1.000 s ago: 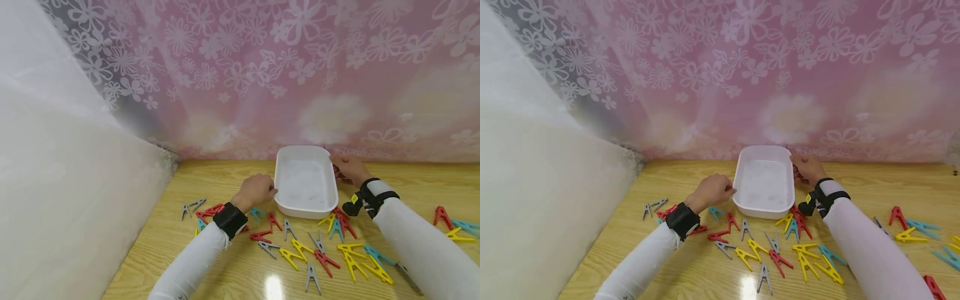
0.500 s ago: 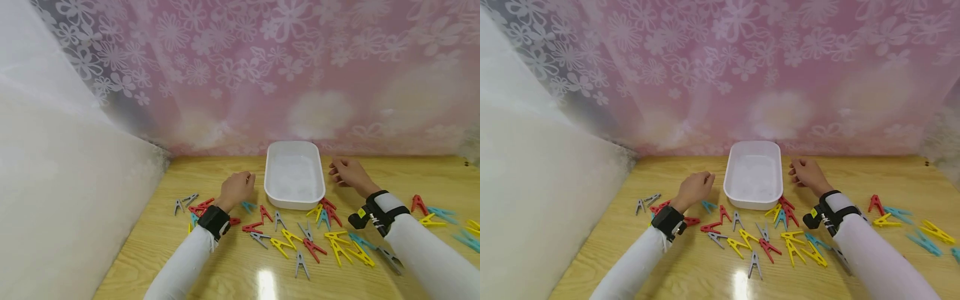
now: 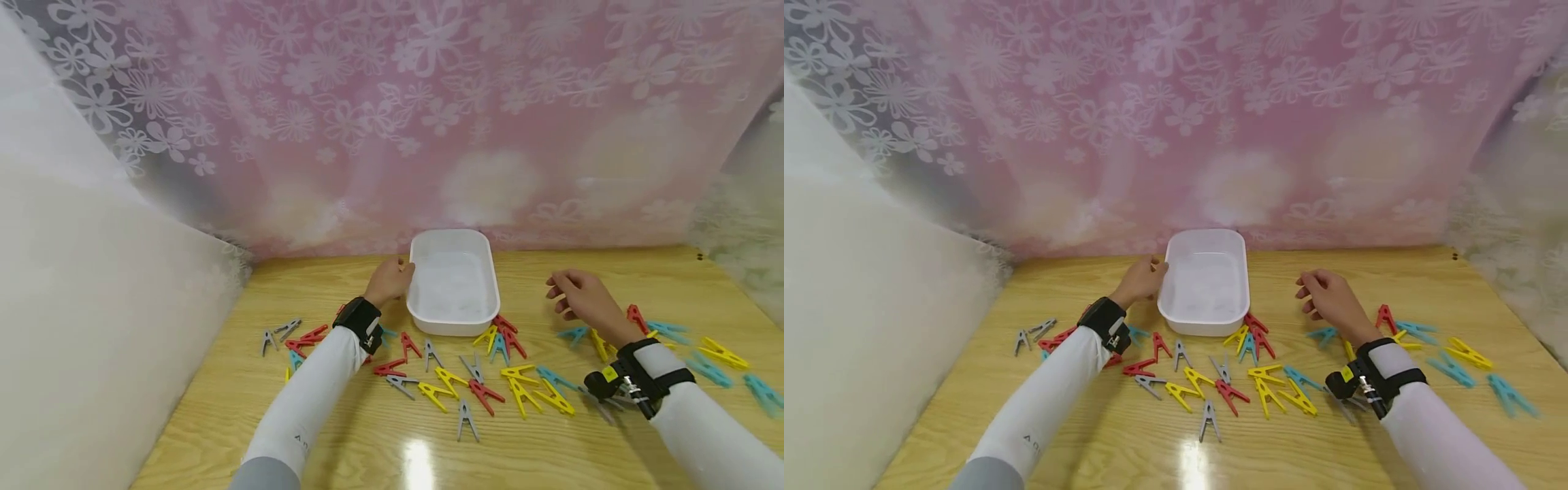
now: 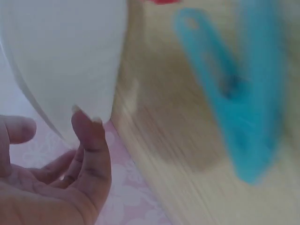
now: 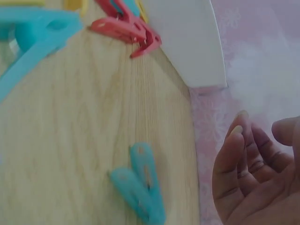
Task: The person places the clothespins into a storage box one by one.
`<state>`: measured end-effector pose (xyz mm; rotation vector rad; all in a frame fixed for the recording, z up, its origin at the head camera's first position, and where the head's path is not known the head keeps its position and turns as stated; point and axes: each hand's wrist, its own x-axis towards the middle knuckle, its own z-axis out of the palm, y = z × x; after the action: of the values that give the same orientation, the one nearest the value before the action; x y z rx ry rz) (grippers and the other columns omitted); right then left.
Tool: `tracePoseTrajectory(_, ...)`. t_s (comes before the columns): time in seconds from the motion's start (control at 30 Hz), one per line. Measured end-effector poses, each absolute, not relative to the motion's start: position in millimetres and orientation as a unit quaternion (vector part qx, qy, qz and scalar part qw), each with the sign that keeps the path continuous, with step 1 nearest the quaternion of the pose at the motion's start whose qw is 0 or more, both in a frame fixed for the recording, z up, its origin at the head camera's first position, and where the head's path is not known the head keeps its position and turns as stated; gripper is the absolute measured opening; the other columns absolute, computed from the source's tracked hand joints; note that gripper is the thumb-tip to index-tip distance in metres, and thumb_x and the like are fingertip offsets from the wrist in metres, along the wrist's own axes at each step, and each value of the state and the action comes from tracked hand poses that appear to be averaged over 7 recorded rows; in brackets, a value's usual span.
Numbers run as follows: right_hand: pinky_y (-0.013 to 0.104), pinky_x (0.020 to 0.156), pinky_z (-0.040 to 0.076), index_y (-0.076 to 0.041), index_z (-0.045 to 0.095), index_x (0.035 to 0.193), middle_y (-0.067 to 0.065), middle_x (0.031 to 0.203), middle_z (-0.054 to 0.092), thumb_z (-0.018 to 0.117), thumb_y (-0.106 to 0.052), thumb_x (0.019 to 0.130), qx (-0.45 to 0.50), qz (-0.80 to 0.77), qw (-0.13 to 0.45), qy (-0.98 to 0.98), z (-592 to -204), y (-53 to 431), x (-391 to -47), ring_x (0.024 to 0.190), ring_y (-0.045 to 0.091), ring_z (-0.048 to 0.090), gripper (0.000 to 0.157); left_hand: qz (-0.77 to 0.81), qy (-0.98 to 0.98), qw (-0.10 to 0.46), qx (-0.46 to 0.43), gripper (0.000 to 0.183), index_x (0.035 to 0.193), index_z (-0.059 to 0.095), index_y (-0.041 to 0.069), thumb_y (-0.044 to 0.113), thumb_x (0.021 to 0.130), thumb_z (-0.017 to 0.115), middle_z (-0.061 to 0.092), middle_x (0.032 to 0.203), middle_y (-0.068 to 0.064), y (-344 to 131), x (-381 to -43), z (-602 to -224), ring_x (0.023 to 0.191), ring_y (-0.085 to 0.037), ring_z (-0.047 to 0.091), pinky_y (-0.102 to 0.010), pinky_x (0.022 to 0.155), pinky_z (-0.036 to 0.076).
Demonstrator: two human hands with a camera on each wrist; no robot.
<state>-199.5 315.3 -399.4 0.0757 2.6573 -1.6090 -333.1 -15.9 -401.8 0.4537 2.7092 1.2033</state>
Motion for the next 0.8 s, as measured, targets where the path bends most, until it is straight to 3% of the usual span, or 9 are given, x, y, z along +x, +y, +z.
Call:
tracePoseTrajectory(0.2, 0.038, 0.061, 0.049, -0.001, 0.042, 0.117, 0.024, 0.104, 0.047, 0.032, -0.045, 0.092, 0.021, -0.526, 0.013, 0.85, -404.0, 322.5, -187.6, 0.075, 0.033, 0.056, 0.052, 0.341, 0.925, 0.077, 0.145, 0.051, 0.136, 0.03, 0.01, 0.036, 0.093, 0.039, 0.056, 0.106, -0.013, -3.9, -349.4, -405.4, 0.064, -0.021, 0.059, -0.03, 0.046, 0.046)
tracePoseTrajectory(0.5, 0.038, 0.057, 0.049, -0.002, 0.043, 0.117, 0.024, 0.102, 0.048, 0.034, -0.042, 0.093, 0.023, -0.527, -0.017, 0.849, -413.0, 337.6, -168.2, 0.073, 0.033, 0.056, 0.048, 0.232, 0.958, 0.11, 0.125, 0.04, 0.128, 0.04, 0.004, 0.016, 0.09, 0.043, 0.056, 0.105, -0.009, 10.5, -348.9, -407.5, 0.078, -0.02, 0.057, -0.03, 0.06, 0.047)
tracePoseTrajectory(0.63, 0.037, 0.056, 0.049, 0.0, 0.042, 0.119, 0.025, 0.102, 0.049, 0.034, -0.041, 0.094, 0.022, -0.532, -0.018, 0.846, -419.3, 344.6, -160.2, 0.074, 0.034, 0.056, 0.049, 0.191, 0.968, 0.108, 0.119, 0.042, 0.128, 0.04, 0.005, 0.019, 0.089, 0.045, 0.056, 0.105, -0.009, 15.6, -348.4, -407.4, 0.08, -0.021, 0.056, -0.032, 0.065, 0.047)
tracePoseTrajectory(0.8, 0.036, 0.054, 0.048, 0.001, 0.042, 0.12, 0.024, 0.102, 0.049, 0.034, -0.039, 0.094, 0.038, -0.529, -0.028, 0.847, -424.8, 350.8, -153.4, 0.072, 0.032, 0.056, 0.048, 0.156, 0.975, 0.114, 0.108, 0.045, 0.128, 0.04, 0.003, 0.024, 0.089, 0.048, 0.057, 0.093, -0.008, 22.7, -349.9, -409.5, 0.071, -0.02, 0.056, -0.032, 0.06, 0.046)
